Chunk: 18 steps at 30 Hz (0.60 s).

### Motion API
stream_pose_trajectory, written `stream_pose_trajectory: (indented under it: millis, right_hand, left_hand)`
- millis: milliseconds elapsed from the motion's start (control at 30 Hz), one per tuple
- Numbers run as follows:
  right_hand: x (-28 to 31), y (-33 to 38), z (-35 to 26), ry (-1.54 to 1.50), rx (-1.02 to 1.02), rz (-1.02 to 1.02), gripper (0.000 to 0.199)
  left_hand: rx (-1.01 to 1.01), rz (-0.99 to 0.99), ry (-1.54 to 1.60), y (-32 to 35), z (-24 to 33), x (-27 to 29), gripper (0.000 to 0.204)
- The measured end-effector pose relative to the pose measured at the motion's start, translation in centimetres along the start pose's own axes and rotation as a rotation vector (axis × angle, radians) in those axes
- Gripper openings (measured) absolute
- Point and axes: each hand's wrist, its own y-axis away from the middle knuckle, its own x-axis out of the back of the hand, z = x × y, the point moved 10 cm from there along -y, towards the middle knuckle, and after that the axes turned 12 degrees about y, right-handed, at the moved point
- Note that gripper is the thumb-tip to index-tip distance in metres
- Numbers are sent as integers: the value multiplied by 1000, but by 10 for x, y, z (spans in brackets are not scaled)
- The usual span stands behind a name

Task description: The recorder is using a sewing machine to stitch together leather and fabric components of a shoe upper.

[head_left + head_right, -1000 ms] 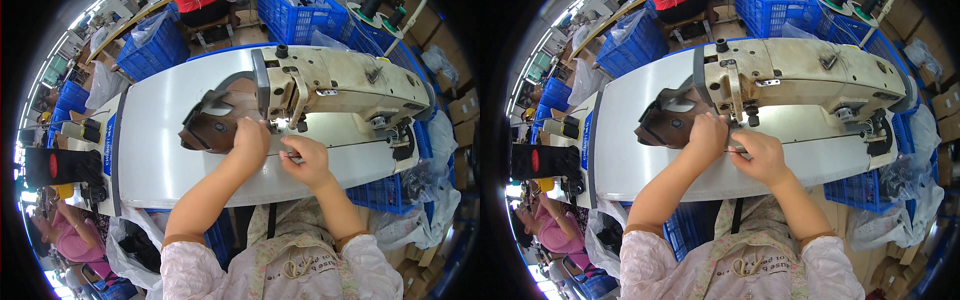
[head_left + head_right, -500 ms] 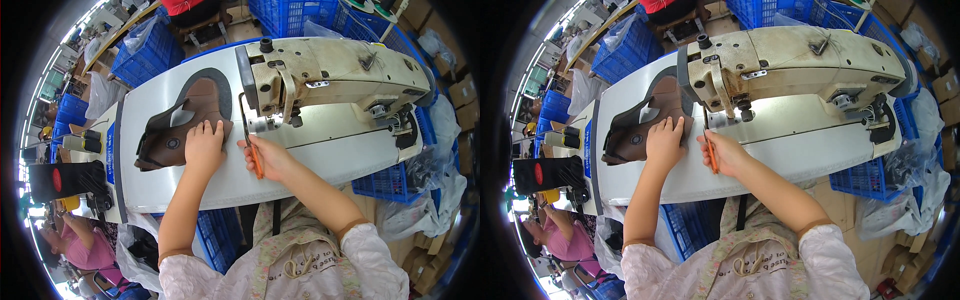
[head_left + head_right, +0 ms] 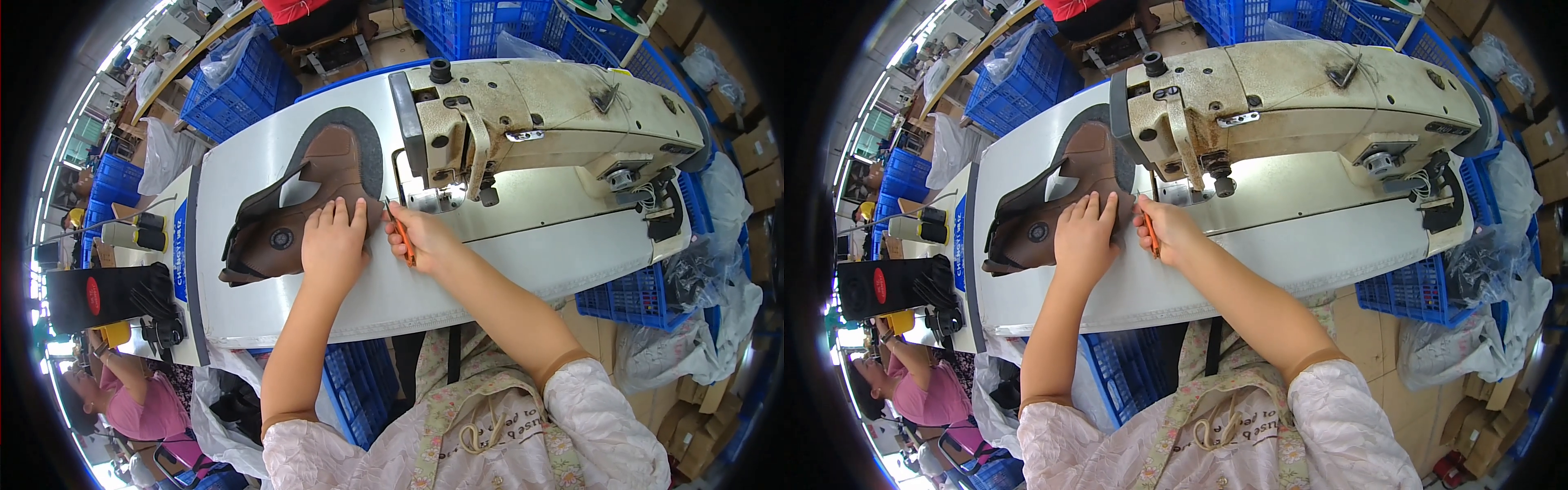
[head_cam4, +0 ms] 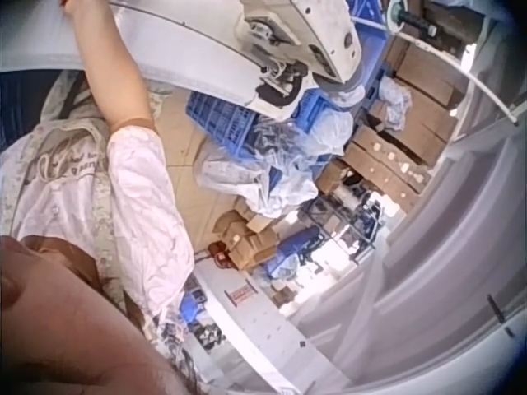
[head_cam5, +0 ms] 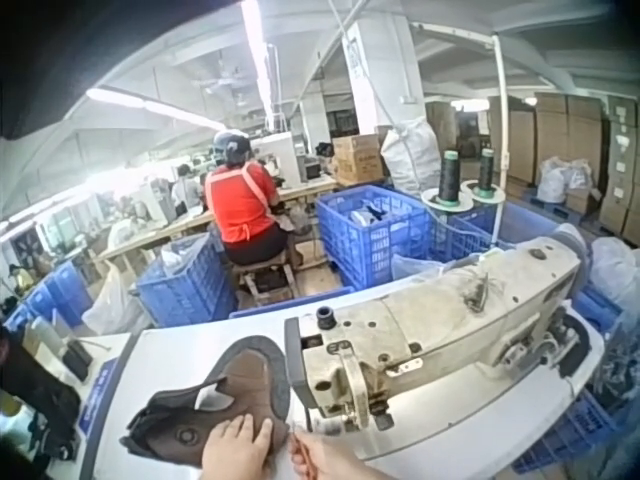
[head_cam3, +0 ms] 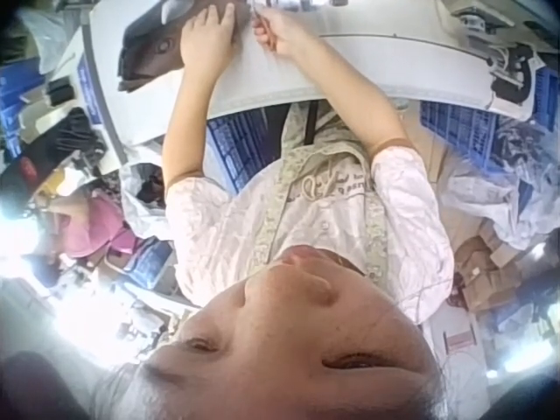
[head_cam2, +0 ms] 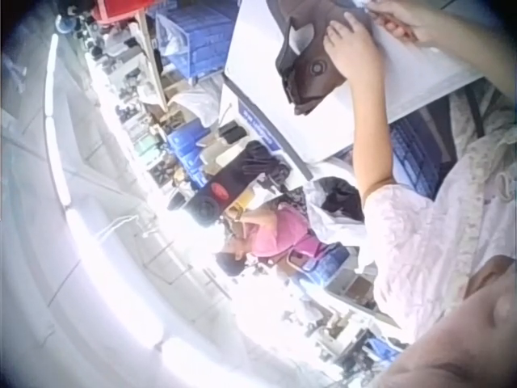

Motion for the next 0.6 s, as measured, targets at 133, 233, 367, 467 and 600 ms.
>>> stream_pose_trajectory:
  millis: [133, 233, 367, 467, 600]
  right_hand:
    - [0, -4, -3, -10, 45, 23, 26]
    - [1, 0, -4, 5, 60, 33, 26]
    - [8, 32, -5, 81, 133, 66, 31]
    - [7, 65, -2, 158, 170, -51, 41]
    - [9, 91, 8, 328, 144, -160, 50]
  left_hand:
    - [-21, 16, -8, 2, 2, -1, 78]
    - [-12, -10, -18, 3, 2, 0, 78]
    - [45, 96, 97, 14, -20, 29, 75]
    - [58, 401, 316, 46, -63, 84, 66]
    - [512, 756, 1245, 135, -166, 106, 53]
